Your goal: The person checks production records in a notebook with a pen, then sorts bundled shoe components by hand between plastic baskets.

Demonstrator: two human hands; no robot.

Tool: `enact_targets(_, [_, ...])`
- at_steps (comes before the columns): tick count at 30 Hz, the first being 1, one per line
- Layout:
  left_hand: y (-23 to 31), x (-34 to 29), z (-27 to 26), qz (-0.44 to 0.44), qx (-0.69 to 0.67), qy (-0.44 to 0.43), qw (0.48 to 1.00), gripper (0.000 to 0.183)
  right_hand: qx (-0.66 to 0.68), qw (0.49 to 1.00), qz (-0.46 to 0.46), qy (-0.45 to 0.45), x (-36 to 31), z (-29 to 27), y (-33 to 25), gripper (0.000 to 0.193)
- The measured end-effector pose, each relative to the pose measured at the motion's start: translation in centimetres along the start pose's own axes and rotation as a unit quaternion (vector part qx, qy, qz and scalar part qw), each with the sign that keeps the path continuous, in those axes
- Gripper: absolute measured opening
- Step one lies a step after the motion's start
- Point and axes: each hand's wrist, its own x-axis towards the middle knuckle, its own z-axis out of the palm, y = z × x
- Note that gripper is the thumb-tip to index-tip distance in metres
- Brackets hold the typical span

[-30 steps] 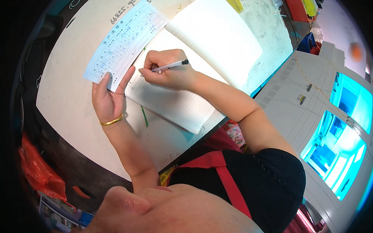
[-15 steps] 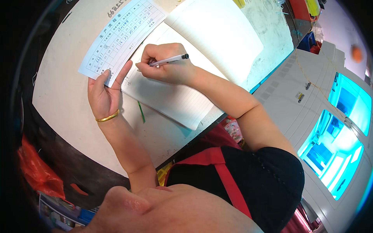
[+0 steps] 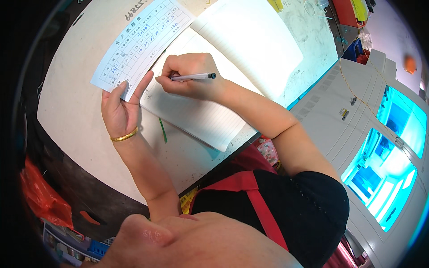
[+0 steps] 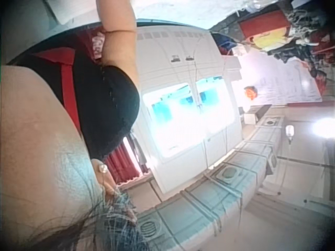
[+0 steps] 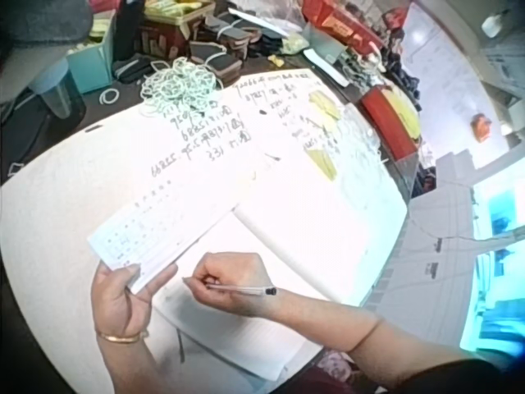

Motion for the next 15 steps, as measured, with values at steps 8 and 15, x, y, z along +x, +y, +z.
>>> enact_targets(8, [0.16, -0.12, 0.25, 0.001, -0.001, 0.003, 1.000, 0.042, 0.008, 1.000, -0.016, -0.011, -0.02, 0.06, 0.17, 0.019])
enact_targets(15, [0.18, -0.15, 0.18, 0.002, 0.005, 0.012, 1.000, 0.044, 0.006, 1.000, -0.007, -0.002, 0.04, -0.14, 0.19, 0.016])
